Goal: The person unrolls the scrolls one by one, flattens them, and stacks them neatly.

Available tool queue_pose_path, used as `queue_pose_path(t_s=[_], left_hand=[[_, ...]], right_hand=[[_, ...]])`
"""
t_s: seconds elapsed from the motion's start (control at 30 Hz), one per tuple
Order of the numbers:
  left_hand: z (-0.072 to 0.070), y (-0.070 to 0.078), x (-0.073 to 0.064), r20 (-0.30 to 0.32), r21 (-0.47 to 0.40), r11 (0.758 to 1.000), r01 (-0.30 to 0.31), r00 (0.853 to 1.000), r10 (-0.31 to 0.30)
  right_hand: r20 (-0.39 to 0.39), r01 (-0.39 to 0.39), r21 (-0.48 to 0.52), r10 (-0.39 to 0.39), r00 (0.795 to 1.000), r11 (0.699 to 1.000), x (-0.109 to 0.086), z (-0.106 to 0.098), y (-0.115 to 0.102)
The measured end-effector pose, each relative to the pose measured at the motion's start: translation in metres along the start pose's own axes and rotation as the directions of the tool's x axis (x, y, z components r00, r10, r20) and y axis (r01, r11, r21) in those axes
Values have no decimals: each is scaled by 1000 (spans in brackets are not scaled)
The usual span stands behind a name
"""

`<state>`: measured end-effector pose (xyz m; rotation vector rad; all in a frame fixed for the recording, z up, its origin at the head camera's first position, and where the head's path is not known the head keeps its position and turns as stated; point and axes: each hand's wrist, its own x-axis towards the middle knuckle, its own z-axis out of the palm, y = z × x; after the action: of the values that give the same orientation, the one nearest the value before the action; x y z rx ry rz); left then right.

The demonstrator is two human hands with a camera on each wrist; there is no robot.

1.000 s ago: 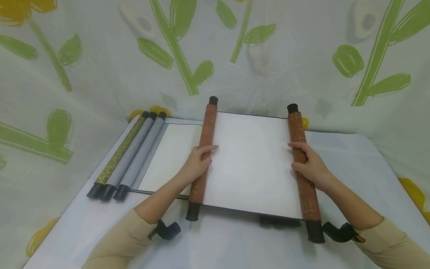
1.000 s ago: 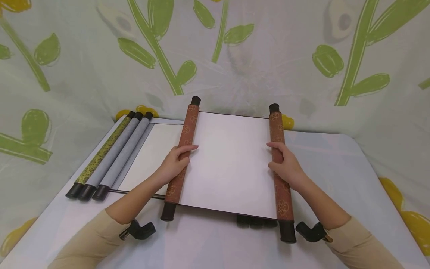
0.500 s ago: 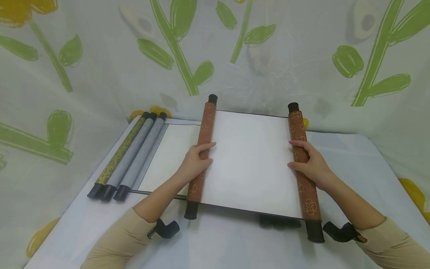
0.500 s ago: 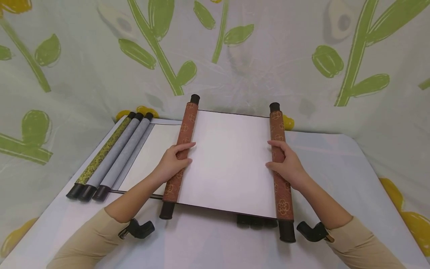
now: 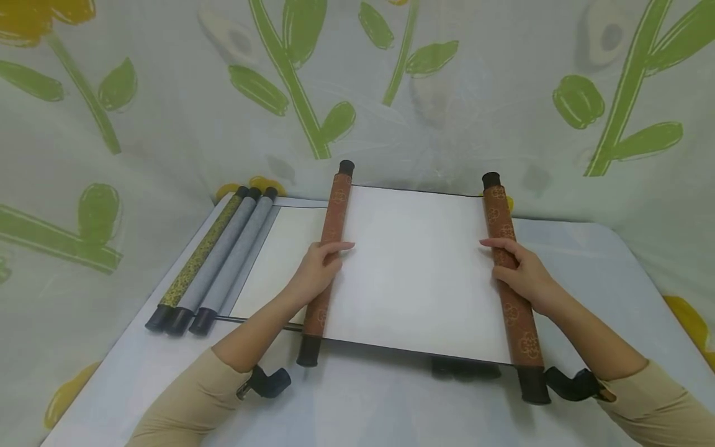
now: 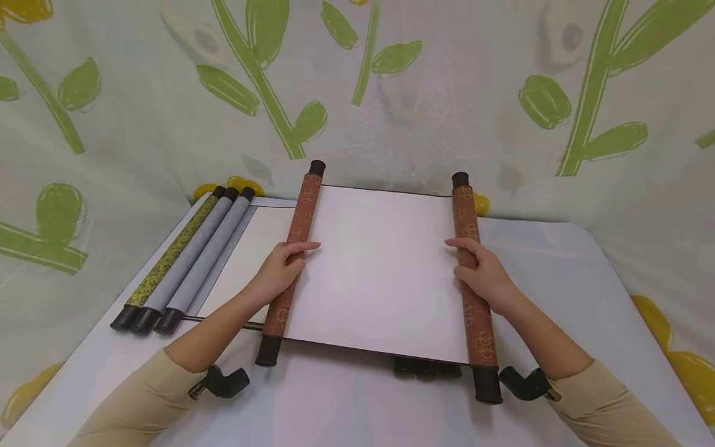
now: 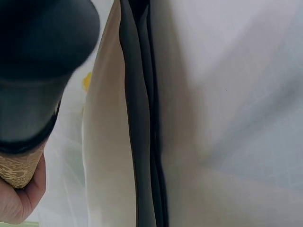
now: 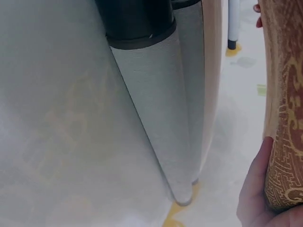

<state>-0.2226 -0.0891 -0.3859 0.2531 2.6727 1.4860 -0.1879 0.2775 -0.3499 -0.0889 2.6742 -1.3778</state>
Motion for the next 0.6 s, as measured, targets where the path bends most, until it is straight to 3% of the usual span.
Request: queue_pose_path(t_s=[0.3,0.6], left_hand=[[-4,1,1,-12,-29,997,65,998,-65],[-7,0,0,-13,-24,999,49,999,-49]], right_hand=[[-11,10,7,-10,1000,1000,2,-3,6],[-13,56,7,-56,998,998,2,-4,6]])
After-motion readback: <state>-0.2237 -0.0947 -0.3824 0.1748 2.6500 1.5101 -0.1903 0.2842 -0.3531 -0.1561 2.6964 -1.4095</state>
